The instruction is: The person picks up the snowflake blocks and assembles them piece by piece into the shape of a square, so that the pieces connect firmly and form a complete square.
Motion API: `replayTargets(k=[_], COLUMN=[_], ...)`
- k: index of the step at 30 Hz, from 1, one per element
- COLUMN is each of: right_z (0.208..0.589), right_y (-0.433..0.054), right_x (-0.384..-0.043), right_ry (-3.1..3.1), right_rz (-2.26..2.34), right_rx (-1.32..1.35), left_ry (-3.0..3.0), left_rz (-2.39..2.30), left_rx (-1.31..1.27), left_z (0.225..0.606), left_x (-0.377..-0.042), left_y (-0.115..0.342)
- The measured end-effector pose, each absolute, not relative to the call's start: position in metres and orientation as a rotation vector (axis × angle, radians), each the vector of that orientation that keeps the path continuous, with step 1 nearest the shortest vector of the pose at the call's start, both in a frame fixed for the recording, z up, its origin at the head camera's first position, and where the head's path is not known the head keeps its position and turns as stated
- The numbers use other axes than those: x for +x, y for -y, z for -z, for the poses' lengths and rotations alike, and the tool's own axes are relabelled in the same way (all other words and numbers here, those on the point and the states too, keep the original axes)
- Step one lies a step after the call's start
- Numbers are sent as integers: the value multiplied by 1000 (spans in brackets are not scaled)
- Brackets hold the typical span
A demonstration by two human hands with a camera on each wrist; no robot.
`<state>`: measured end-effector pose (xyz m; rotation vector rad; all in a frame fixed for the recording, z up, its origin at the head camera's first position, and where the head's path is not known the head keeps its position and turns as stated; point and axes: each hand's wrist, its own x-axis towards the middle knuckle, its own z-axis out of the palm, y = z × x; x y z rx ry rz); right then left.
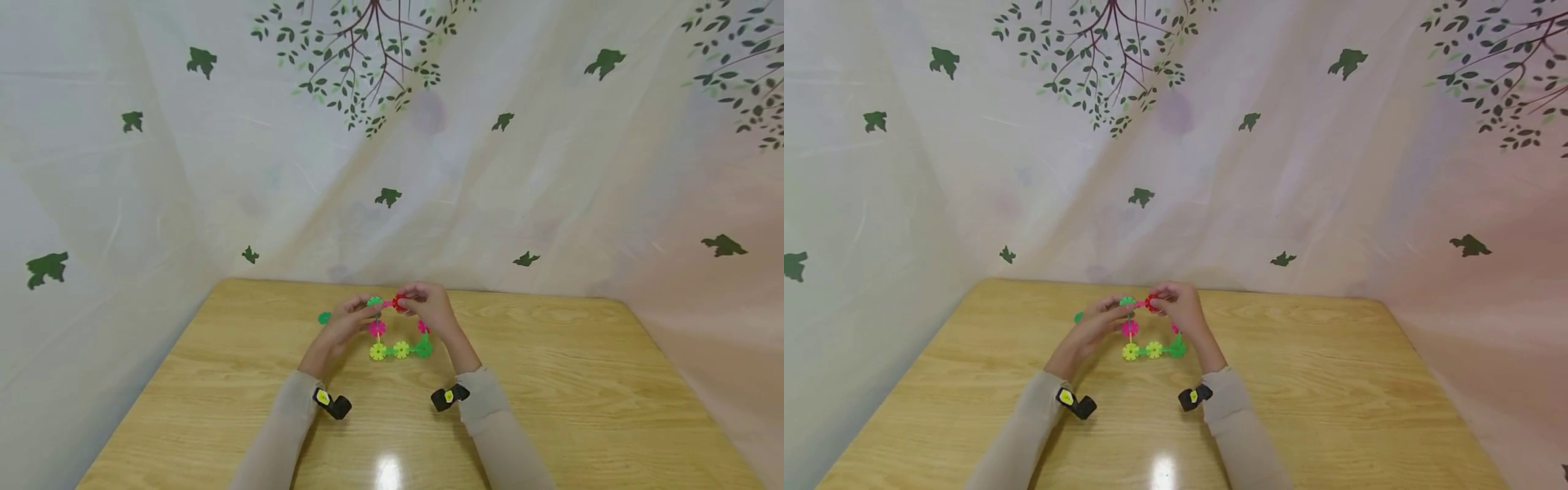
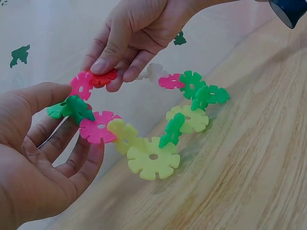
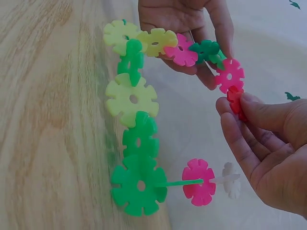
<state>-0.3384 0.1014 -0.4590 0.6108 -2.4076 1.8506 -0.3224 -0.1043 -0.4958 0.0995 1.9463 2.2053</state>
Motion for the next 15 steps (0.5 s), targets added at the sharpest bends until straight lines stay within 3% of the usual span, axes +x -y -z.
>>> replayTargets(k=[15], right_z=[460], right_y=[-101], right_x=[-337], right_ry=[2408], right_rz=[-1914], right_rx=[591], left_ry=[-2103], left_rz=[-2151], left_rx=[88], left_z=[497], left_x=[-317], left_y=[104])
